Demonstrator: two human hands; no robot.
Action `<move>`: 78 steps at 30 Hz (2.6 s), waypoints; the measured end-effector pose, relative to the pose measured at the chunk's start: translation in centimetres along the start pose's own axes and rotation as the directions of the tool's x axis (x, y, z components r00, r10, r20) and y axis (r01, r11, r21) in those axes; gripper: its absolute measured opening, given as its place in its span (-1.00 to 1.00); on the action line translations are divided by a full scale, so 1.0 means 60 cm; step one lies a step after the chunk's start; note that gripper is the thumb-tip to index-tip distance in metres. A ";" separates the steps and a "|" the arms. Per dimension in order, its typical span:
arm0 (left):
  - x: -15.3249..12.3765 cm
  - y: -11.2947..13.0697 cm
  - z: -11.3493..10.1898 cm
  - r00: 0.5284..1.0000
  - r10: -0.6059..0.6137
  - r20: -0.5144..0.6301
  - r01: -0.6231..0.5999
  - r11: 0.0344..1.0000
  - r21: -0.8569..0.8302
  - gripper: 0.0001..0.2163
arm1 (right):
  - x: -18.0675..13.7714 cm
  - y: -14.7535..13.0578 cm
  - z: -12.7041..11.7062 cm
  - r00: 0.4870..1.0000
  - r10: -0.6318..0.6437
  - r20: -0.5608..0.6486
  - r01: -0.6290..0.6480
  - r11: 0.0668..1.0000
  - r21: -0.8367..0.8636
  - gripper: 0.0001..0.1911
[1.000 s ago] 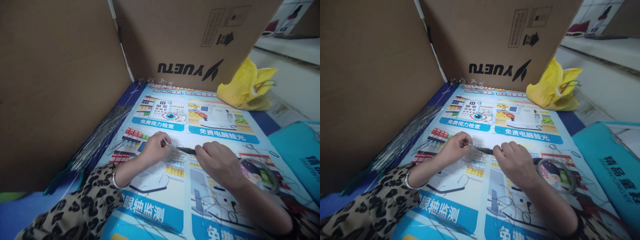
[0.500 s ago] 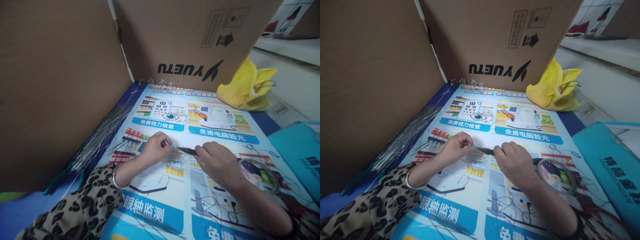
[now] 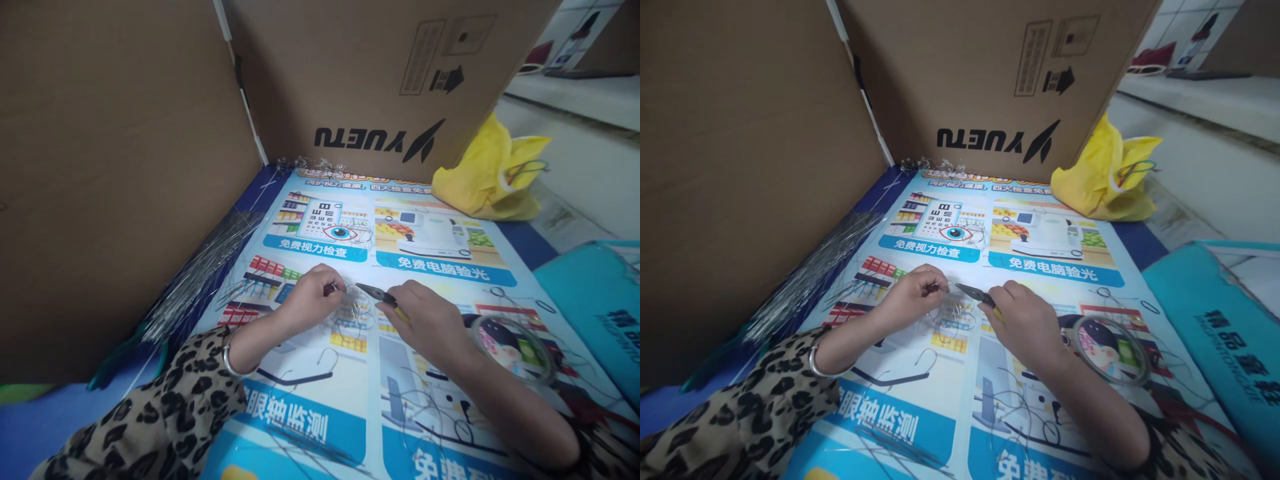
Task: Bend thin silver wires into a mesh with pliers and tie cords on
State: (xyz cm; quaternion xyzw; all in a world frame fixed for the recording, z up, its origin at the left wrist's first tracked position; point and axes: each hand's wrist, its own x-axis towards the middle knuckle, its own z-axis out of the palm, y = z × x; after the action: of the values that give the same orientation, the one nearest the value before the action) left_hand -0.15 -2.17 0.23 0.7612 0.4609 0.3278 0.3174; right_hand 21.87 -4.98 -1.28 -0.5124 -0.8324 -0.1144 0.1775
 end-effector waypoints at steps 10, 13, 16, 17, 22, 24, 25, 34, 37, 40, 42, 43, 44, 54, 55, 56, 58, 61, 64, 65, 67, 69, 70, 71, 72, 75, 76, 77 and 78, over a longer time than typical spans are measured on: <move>-0.001 -0.002 0.000 0.999 0.000 0.043 0.001 1.000 -0.029 -0.86 | -0.003 -0.016 0.000 0.988 0.108 0.113 -0.123 0.983 0.138 -0.76; -0.002 -0.008 0.003 1.000 -0.010 0.030 0.011 0.999 -0.038 -0.86 | -0.003 -0.021 -0.002 0.985 0.119 0.125 -0.142 0.972 0.187 -0.76; -0.002 -0.010 0.004 1.000 0.000 0.026 0.001 0.999 -0.039 -0.86 | -0.004 -0.023 -0.002 0.982 0.133 0.134 -0.160 0.961 0.226 -0.77; -0.002 -0.010 0.003 1.000 0.005 0.029 -0.004 0.999 -0.035 -0.86 | -0.004 -0.024 -0.001 0.981 0.134 0.138 -0.165 0.957 0.238 -0.78; -0.001 -0.004 0.000 0.998 0.030 0.061 -0.029 1.000 -0.008 -0.85 | -0.005 -0.025 0.000 0.974 0.141 0.178 -0.187 0.943 0.275 -0.79; 0.000 -0.001 -0.001 0.997 0.042 0.067 -0.041 0.999 -0.006 -0.85 | -0.005 -0.025 0.000 0.971 0.147 0.190 -0.196 0.943 0.270 -0.78; 0.000 0.000 -0.002 0.996 0.047 0.070 -0.047 0.999 -0.005 -0.85 | -0.005 -0.025 0.001 0.970 0.147 0.195 -0.196 0.944 0.265 -0.77; 0.000 -0.007 -0.005 0.992 0.077 0.098 -0.075 0.997 -0.016 -0.87 | -0.003 -0.011 0.004 0.982 0.062 0.179 -0.107 0.960 0.259 -0.76; -0.001 -0.005 -0.007 0.992 0.071 0.109 -0.068 0.997 -0.026 -0.88 | -0.001 -0.002 0.006 0.984 0.037 0.174 -0.085 0.956 0.281 -0.77; 0.000 -0.003 -0.007 0.989 0.076 0.125 -0.075 0.997 -0.009 -0.88 | 0.001 -0.001 0.006 0.989 0.018 0.148 -0.059 0.958 0.281 -0.77; -0.001 -0.001 -0.006 0.988 0.081 0.131 -0.083 0.997 0.008 -0.87 | 0.003 -0.004 0.004 0.991 -0.002 0.133 -0.033 0.966 0.257 -0.77; -0.001 -0.001 -0.005 0.988 0.084 0.130 -0.086 0.996 0.015 -0.86 | 0.004 -0.007 0.002 0.991 -0.014 0.130 -0.018 0.971 0.240 -0.77; -0.001 0.000 -0.005 0.988 0.085 0.129 -0.088 0.996 0.020 -0.86 | 0.004 -0.010 0.000 0.992 -0.022 0.128 -0.007 0.975 0.221 -0.77; 0.001 0.002 -0.003 0.990 0.072 0.124 -0.080 0.995 0.066 -0.86 | 0.007 -0.021 -0.009 0.993 -0.033 0.117 0.027 0.998 0.052 -0.78; 0.000 0.003 -0.003 0.990 0.068 0.126 -0.077 0.995 0.066 -0.87 | 0.007 -0.020 -0.010 0.992 -0.045 0.119 0.041 0.998 0.037 -0.79; 0.000 0.003 -0.004 0.990 0.062 0.129 -0.071 0.995 0.064 -0.87 | 0.008 -0.017 -0.010 0.991 -0.057 0.124 0.054 0.998 0.029 -0.81; 0.000 0.002 -0.005 0.990 0.051 0.132 -0.059 0.997 0.053 -0.87 | 0.008 -0.012 -0.012 0.987 -0.075 0.140 0.071 0.997 0.033 -0.83; -0.001 -0.001 -0.008 0.990 0.042 0.138 -0.049 0.998 0.043 -0.87 | 0.006 -0.001 -0.012 0.986 -0.091 0.142 0.081 0.994 0.075 -0.86; -0.001 -0.002 -0.013 0.987 0.030 0.159 -0.037 0.998 0.040 -0.87 | 0.005 0.013 -0.009 0.988 -0.132 0.085 0.116 0.978 0.171 -0.87; -0.001 -0.002 -0.015 0.984 0.027 0.174 -0.034 0.999 0.035 -0.87 | 0.004 0.017 -0.008 0.989 -0.131 0.061 0.116 0.971 0.209 -0.87; 0.000 0.000 -0.019 0.975 0.032 0.218 -0.038 0.999 0.024 -0.89 | 0.006 0.025 -0.004 0.995 -0.099 0.028 0.088 0.959 0.268 -0.87; 0.000 0.003 -0.022 0.963 0.053 0.264 -0.060 0.998 0.020 -0.90 | 0.008 0.030 0.000 0.997 -0.074 0.026 0.063 0.957 0.282 -0.87; 0.000 0.005 -0.023 0.957 0.065 0.281 -0.075 0.997 0.023 -0.89 | 0.009 0.030 0.001 0.996 -0.082 0.034 0.069 0.959 0.276 -0.87; 0.000 0.006 -0.023 0.953 0.076 0.295 -0.088 0.996 0.027 -0.89 | 0.010 0.029 0.002 0.994 -0.101 0.047 0.085 0.960 0.265 -0.87; 0.001 0.007 -0.024 0.949 0.085 0.303 -0.100 0.994 0.032 -0.89 | 0.011 0.027 0.002 0.990 -0.127 0.064 0.107 0.962 0.252 -0.86; 0.001 0.008 -0.023 0.945 0.093 0.314 -0.113 0.993 0.045 -0.89 | 0.013 0.015 0.000 0.977 -0.180 0.114 0.154 0.966 0.210 -0.86; 0.002 0.008 -0.023 0.945 0.092 0.315 -0.112 0.992 0.048 -0.88 | 0.014 0.010 -0.001 0.974 -0.186 0.127 0.160 0.968 0.192 -0.86; 0.002 0.009 -0.023 0.944 0.091 0.316 -0.113 0.992 0.052 -0.88 | 0.014 0.006 -0.003 0.973 -0.188 0.137 0.163 0.971 0.173 -0.86; 0.002 0.009 -0.022 0.945 0.091 0.315 -0.114 0.992 0.056 -0.88 | 0.014 0.002 -0.005 0.972 -0.188 0.144 0.166 0.974 0.153 -0.87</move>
State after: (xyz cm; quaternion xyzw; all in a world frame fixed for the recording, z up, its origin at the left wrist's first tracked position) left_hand -0.92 -2.04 1.44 0.8374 0.3764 0.2024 0.3407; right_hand 21.69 -4.32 -0.68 -0.4299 -0.8921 -0.0302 0.1355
